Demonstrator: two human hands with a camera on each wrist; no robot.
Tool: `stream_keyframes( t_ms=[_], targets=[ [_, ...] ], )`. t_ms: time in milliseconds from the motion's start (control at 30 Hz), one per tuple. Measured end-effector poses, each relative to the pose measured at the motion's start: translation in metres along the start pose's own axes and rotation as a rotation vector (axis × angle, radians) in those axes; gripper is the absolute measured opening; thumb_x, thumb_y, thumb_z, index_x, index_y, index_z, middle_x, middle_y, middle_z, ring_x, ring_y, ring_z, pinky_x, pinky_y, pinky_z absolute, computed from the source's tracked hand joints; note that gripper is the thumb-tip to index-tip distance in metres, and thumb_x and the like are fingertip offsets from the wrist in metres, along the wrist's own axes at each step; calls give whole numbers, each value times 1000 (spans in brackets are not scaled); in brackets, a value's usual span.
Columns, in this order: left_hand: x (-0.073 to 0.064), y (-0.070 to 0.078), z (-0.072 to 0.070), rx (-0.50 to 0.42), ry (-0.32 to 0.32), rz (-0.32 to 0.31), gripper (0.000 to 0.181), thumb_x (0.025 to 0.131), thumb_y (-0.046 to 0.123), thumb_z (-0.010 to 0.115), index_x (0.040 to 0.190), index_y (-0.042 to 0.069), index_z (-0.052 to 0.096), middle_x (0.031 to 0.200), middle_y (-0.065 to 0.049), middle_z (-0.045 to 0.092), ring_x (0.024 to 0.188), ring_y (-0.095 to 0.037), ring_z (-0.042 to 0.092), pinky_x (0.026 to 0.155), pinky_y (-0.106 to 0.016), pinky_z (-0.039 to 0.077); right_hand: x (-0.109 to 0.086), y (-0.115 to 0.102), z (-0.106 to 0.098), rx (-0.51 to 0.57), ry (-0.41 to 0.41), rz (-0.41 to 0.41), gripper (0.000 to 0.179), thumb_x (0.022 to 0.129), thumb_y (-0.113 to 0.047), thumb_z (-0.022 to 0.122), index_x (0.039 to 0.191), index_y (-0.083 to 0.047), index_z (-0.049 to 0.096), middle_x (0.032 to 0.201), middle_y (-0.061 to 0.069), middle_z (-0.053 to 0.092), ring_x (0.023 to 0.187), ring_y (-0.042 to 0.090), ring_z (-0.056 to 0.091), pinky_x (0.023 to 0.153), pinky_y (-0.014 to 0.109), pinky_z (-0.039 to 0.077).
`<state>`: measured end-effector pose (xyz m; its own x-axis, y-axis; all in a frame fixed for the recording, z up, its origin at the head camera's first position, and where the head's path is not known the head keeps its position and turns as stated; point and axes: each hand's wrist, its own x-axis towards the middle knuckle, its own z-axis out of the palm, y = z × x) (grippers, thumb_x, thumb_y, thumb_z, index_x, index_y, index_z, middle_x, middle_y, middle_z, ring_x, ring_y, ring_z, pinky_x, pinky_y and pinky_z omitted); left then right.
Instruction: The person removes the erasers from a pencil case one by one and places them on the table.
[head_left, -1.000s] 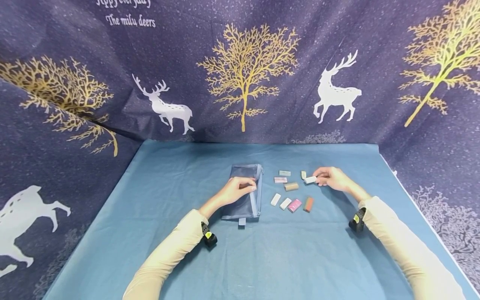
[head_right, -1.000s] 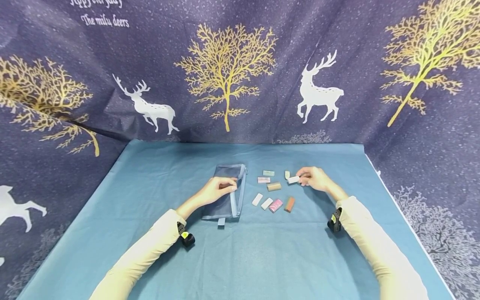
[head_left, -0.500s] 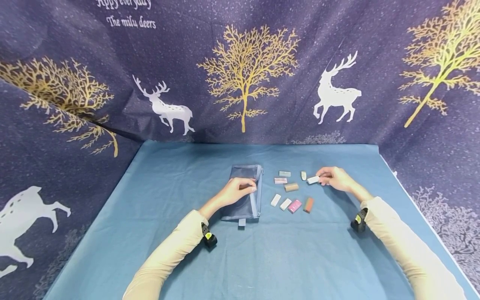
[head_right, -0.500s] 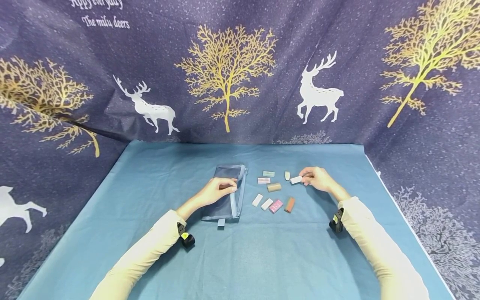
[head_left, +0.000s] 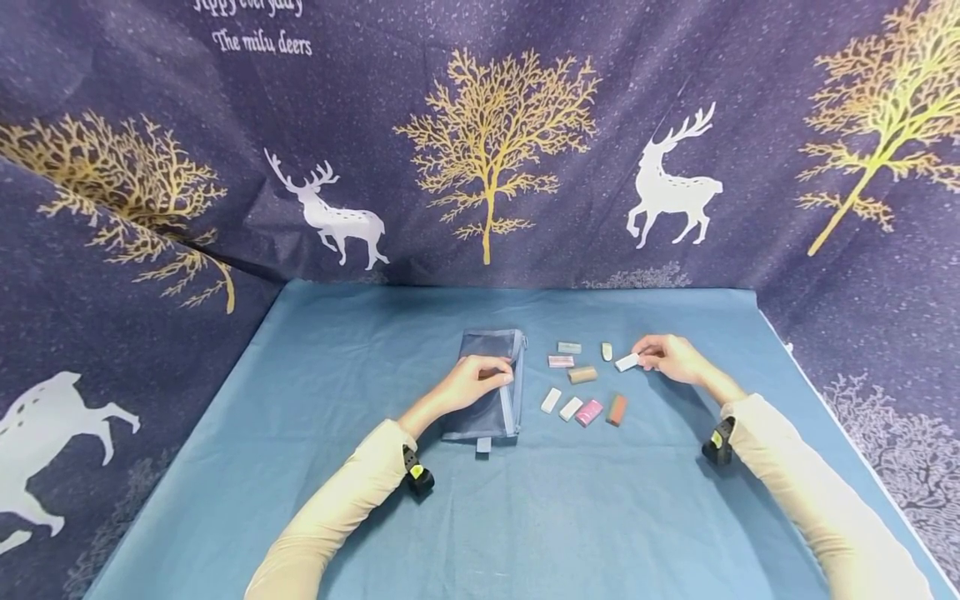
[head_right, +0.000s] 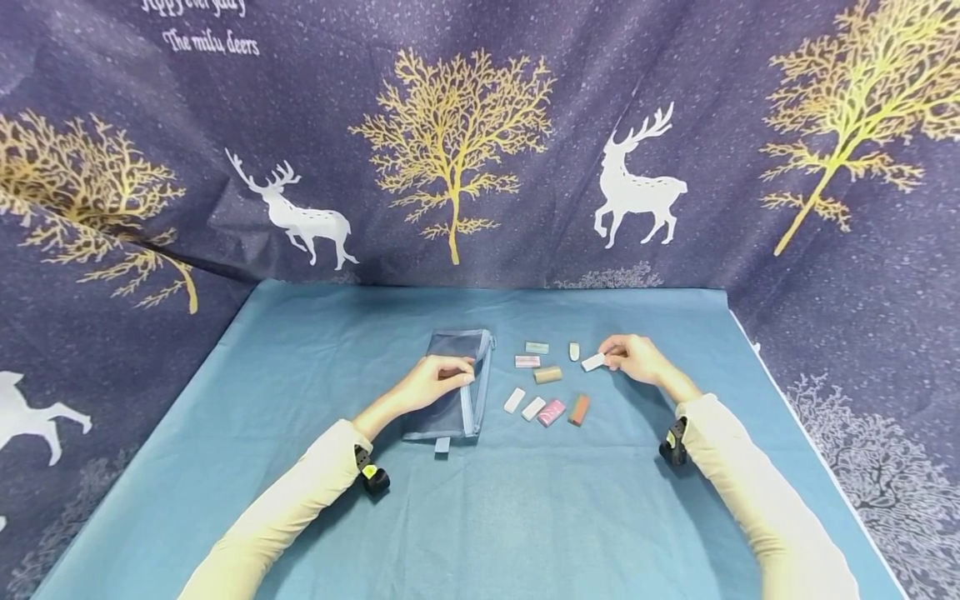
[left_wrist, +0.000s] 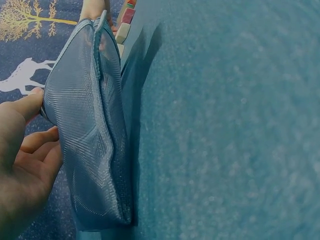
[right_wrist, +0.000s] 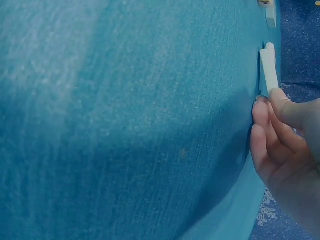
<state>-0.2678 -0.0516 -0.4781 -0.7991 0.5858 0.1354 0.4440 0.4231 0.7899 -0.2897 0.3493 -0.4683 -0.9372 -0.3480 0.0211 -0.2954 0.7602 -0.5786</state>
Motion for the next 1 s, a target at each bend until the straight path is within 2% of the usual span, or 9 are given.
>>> stream_keyframes(
  t_ms=[100, 333, 467, 633, 800, 900, 1000],
  targets=[
    [0, -1, 0, 4, -2, 2, 22, 90, 33, 55, 98, 17, 67, 130, -8, 55, 123, -19, 50, 97, -37, 44, 1, -1, 1, -10, 3, -18, 15, 84, -2, 61, 99, -1, 64, 82, 14, 69, 66, 17, 61, 54, 21, 44],
    [0, -2, -1, -2, -1, -7, 20, 90, 33, 56, 98, 18, 67, 130, -8, 55, 123, -18, 50, 97, -38, 43, 2, 0, 3, -128, 22, -50, 14, 82, -5, 65, 95, -6, 66, 86, 10, 70, 69, 14, 63, 62, 24, 43],
    [-1, -1, 0, -12, -7, -25, 24, 90, 33, 56, 100, 15, 68, 131, -8, 54, 125, -17, 47, 99, -36, 42, 1, 2, 4, -132, 14, -48, 14, 82, -5, 65, 96, -6, 66, 85, 10, 70, 67, 13, 61, 61, 25, 41],
    [1, 2, 1, -26, -5, -14, 27, 90, 31, 56, 101, 10, 67, 134, -11, 51, 129, -18, 43, 102, -35, 38, 2, 2, 6, -142, 18, -48, 15, 81, -5, 66, 96, -5, 67, 84, 9, 69, 67, 12, 60, 61, 23, 42],
    [3, 4, 2, 20, 21, -16, 24, 89, 33, 57, 99, 14, 68, 134, -12, 51, 130, -19, 42, 102, -39, 38, 2, -2, 4, -144, 5, -49, 20, 80, -3, 66, 100, -2, 66, 84, 9, 69, 69, 13, 61, 62, 24, 44],
    [3, 4, 3, 50, 36, -14, 21, 88, 33, 58, 98, 17, 69, 132, -10, 53, 129, -18, 43, 102, -41, 38, 2, -6, 2, -152, 1, -47, 21, 82, -2, 62, 104, -1, 65, 87, 11, 68, 73, 16, 61, 64, 27, 45],
    [3, 3, 3, 43, 47, 8, 24, 87, 32, 60, 106, 18, 67, 128, -5, 57, 126, -16, 46, 101, -42, 39, 3, -9, 2, -170, 35, -52, 19, 86, -2, 56, 104, -1, 65, 92, 14, 67, 78, 20, 61, 69, 34, 46]
  ],
)
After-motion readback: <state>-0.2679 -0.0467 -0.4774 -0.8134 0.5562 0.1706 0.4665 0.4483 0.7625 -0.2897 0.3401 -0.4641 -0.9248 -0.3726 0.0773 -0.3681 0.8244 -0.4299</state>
